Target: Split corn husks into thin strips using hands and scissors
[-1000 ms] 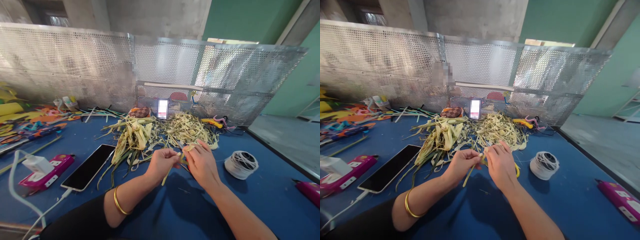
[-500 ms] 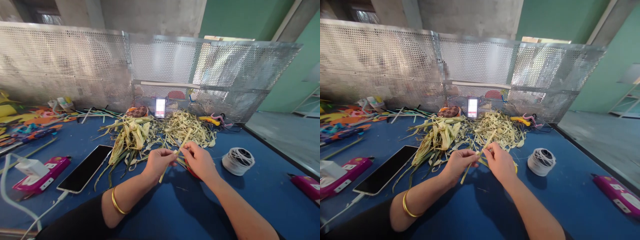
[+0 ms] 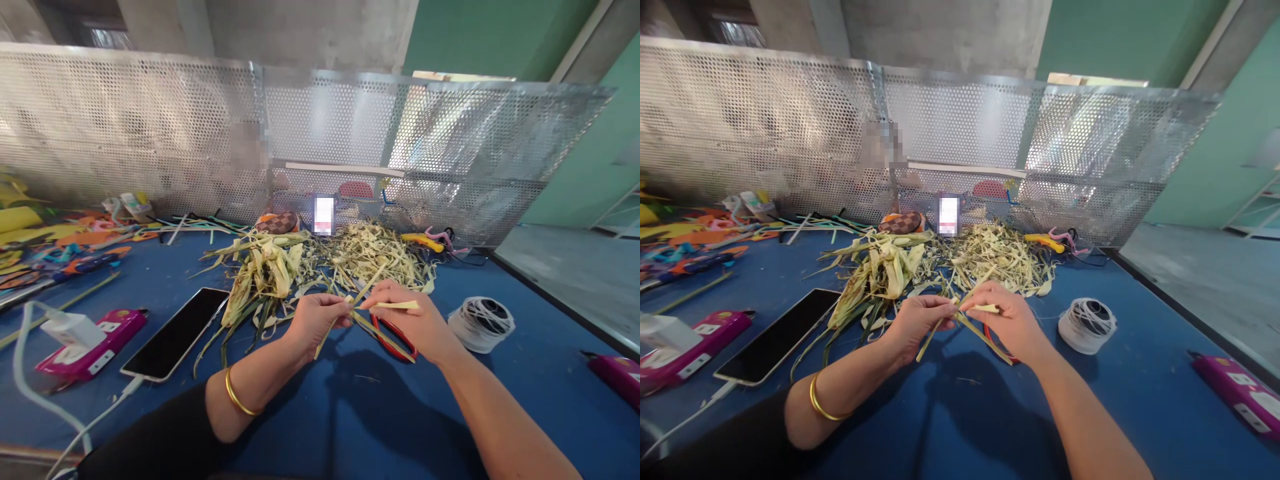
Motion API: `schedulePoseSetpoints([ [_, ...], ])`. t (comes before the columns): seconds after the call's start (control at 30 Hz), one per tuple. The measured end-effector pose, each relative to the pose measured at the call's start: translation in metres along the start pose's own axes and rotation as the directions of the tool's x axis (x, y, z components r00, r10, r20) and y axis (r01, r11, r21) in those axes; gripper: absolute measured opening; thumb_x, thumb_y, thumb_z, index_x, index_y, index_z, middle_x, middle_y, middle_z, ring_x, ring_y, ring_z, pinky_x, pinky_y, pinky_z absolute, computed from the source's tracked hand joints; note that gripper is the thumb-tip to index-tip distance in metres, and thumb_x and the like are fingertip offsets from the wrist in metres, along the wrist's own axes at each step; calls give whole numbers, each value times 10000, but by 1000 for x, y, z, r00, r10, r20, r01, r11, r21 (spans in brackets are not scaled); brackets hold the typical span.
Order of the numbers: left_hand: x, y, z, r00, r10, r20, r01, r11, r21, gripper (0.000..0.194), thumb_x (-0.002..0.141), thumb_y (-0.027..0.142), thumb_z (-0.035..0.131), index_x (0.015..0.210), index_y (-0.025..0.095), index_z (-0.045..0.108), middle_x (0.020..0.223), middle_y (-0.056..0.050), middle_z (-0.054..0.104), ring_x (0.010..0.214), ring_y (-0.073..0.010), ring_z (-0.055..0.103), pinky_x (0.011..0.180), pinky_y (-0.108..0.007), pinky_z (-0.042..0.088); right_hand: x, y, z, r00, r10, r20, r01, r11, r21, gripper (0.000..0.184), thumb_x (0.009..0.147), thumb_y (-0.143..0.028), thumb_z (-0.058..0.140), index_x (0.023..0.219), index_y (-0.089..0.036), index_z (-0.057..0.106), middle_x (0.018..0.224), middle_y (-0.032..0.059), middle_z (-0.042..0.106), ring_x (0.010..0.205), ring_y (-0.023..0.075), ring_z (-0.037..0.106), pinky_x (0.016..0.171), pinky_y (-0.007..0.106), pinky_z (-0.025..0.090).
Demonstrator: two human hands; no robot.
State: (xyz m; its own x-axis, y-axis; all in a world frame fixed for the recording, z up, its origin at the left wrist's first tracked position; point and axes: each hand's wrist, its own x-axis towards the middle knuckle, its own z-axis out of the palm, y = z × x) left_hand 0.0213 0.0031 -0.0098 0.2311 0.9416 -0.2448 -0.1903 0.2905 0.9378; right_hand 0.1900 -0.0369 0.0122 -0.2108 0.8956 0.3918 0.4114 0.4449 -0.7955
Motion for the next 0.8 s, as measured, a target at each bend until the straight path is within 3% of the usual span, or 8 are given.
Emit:
schedulePoseSetpoints([
  [0.1,0,0,0,1000,-2,8,2,1000,19,71,647,113,727,608,122,668,525,-2,629,442,-75,572,492,-178,486,0,4,10,976,-37,-215,65,990,124,160,822,-324,583,762,-216,685,850,44,644,731,161,577,657,283,460],
  [0.2,0,-1,0,1000,-12,9,12,1000,28,64,652,125,731,648,125,667,543,-5,640,450,-77,579,469,-168,470,-2,4,14,946,81,-315,-2,970,244,150,838,-338,562,795,-206,618,693,-4,595,502,104,461,500,242,392],
  [0.43,3,-2,0,999,24,-27,-23,999,40,166,620,152,768,639,134,604,529,9,627,471,-92,596,502,-184,472,-2,1,13,942,259,-214,-276,960,-53,292,795,-398,540,584,-198,509,490,-55,409,454,97,358,444,225,283],
  [0.8,3,-9,0,985,173,12,-173,972,156,112,649,151,710,642,142,599,526,23,629,477,-105,602,538,-208,462,-2,6,16,942,303,-145,-332,902,-276,300,781,-397,494,556,-200,467,506,-42,442,501,113,393,491,239,302],
])
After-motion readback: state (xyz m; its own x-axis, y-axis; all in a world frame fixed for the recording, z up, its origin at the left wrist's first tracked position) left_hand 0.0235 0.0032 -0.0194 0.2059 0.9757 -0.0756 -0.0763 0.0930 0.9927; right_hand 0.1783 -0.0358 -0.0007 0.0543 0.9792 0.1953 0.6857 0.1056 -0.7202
